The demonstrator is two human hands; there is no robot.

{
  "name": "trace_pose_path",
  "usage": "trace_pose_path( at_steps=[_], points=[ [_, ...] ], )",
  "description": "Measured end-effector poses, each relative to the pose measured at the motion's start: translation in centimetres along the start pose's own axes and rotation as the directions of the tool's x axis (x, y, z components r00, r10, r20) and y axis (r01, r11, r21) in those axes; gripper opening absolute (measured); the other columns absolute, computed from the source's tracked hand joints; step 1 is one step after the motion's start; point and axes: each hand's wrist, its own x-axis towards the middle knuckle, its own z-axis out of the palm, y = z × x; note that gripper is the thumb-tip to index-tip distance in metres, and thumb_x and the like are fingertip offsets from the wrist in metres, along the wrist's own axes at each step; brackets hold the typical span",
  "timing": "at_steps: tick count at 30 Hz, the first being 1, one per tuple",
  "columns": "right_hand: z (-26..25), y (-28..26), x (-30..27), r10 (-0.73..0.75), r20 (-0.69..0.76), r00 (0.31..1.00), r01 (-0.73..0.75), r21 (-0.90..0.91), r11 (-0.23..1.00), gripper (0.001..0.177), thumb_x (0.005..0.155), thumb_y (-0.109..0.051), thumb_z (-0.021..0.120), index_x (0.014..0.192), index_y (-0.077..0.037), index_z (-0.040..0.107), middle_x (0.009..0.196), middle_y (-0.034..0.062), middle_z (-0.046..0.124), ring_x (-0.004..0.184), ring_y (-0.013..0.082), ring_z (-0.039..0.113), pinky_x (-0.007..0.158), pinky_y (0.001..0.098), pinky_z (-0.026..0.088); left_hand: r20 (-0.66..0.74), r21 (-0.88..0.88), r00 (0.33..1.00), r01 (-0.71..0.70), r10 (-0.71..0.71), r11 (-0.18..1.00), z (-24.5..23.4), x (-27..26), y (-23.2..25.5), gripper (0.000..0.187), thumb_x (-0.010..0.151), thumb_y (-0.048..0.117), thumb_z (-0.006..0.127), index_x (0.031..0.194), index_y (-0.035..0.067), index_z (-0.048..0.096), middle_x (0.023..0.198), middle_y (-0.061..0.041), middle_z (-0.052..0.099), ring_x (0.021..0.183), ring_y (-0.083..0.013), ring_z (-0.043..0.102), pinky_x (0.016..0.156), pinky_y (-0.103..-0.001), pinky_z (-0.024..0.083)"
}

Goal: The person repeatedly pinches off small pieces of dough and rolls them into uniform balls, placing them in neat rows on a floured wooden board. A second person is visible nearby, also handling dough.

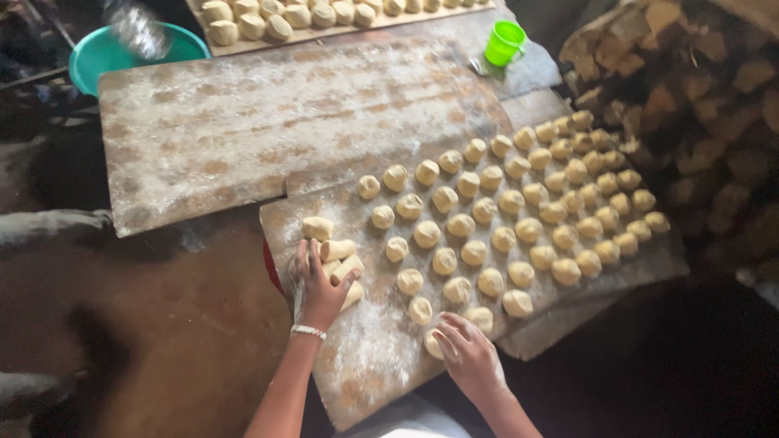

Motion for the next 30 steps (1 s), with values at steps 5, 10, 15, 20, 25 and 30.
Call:
trace_pose_path(
  at_steps=[5, 10, 15, 20, 25, 30],
  points=[
    [4.6, -1.5, 10.0, -0.101, 0.213, 0.972, 0.043, 0.263, 0.964, 0.031, 0.092, 0.0, 0.066, 0.122, -0.004, 0.067, 0.113, 0.0154, 0.068, 0.106, 0.0385, 0.066, 0.088, 0.0428, 0.054, 0.04, 0.008, 0.993, 0.115, -0.115, 0.993, 3.1, 0.4, -2.2, 0.09, 0.082, 0.032, 0.081, 0.15, -0.002, 0.033, 0.149, -0.031, 0.04, 0.14, -0.0484, 0.036, 0.115, -0.057, 0.028],
    [13.2, -1.0, 18.9, -0.358, 0.29, 0.887, 0.185, 0.486, 0.854, 0.043, 0.086, -0.008, 0.071, 0.126, 0.003, 0.059, 0.128, 0.0229, 0.062, 0.115, 0.0413, 0.061, 0.095, 0.0471, 0.05, 0.057, -0.042, 0.957, 0.287, -0.284, 0.957, 1.8, -3.0, -1.1, 0.072, 0.081, 0.024, 0.078, 0.14, 0.0, 0.044, 0.143, -0.026, 0.045, 0.131, -0.0451, 0.047, 0.107, -0.049, 0.043],
    [15.1, 2.4, 20.2, -0.094, 0.648, 0.756, -0.141, 0.301, 0.943, 0.031, 0.094, -0.029, 0.075, 0.106, -0.002, 0.063, 0.106, 0.0133, 0.067, 0.103, 0.0296, 0.067, 0.088, 0.0403, 0.056, 0.109, -0.003, 0.915, 0.391, -0.388, 0.92, -2.0, -1.9, -0.4, 0.054, 0.085, 0.025, 0.077, 0.13, 0.004, 0.054, 0.134, -0.019, 0.055, 0.126, -0.0385, 0.055, 0.105, -0.044, 0.048],
    [13.1, 6.5, 25.1, 0.079, 0.782, 0.618, -0.73, 0.533, 0.428, 0.027, 0.099, -0.027, 0.069, 0.112, -0.003, 0.069, 0.097, 0.0075, 0.066, 0.089, 0.0208, 0.062, 0.075, 0.0344, 0.053, 0.047, 0.163, 0.999, -0.008, 0.0, 0.987, -2.6, 5.1, -2.0, 0.058, 0.083, 0.016, 0.075, 0.136, 0.004, 0.055, 0.141, -0.022, 0.055, 0.13, -0.0435, 0.048, 0.109, -0.052, 0.037],
    [13.0, 6.5, 32.2, 0.024, 0.654, 0.756, -0.509, 0.565, 0.649, 0.032, 0.088, -0.018, 0.071, 0.119, -0.012, 0.064, 0.11, 0.006, 0.073, 0.1, 0.0218, 0.072, 0.086, 0.0383, 0.06, 0.336, 0.113, 0.941, -0.09, 0.047, 0.99, -0.4, 9.3, -3.3, 0.05, 0.081, 0.004, 0.071, 0.131, 0.01, 0.063, 0.144, -0.016, 0.058, 0.133, -0.0431, 0.043, 0.108, -0.049, 0.038],
    [16.2, 3.8, 33.4, -0.33, 0.431, 0.84, 0.324, 0.089, 0.942, 0.032, 0.091, -0.015, 0.073, 0.121, -0.009, 0.067, 0.113, 0.0171, 0.072, 0.103, 0.0341, 0.07, 0.089, 0.0449, 0.057, 0.197, -0.115, 0.972, 0.154, -0.13, 0.981, -1.1, 6.7, -3.5, 0.039, 0.083, 0.002, 0.069, 0.121, 0.008, 0.065, 0.119, -0.011, 0.07, 0.113, -0.0328, 0.065, 0.097, -0.041, 0.053]
  ],
)
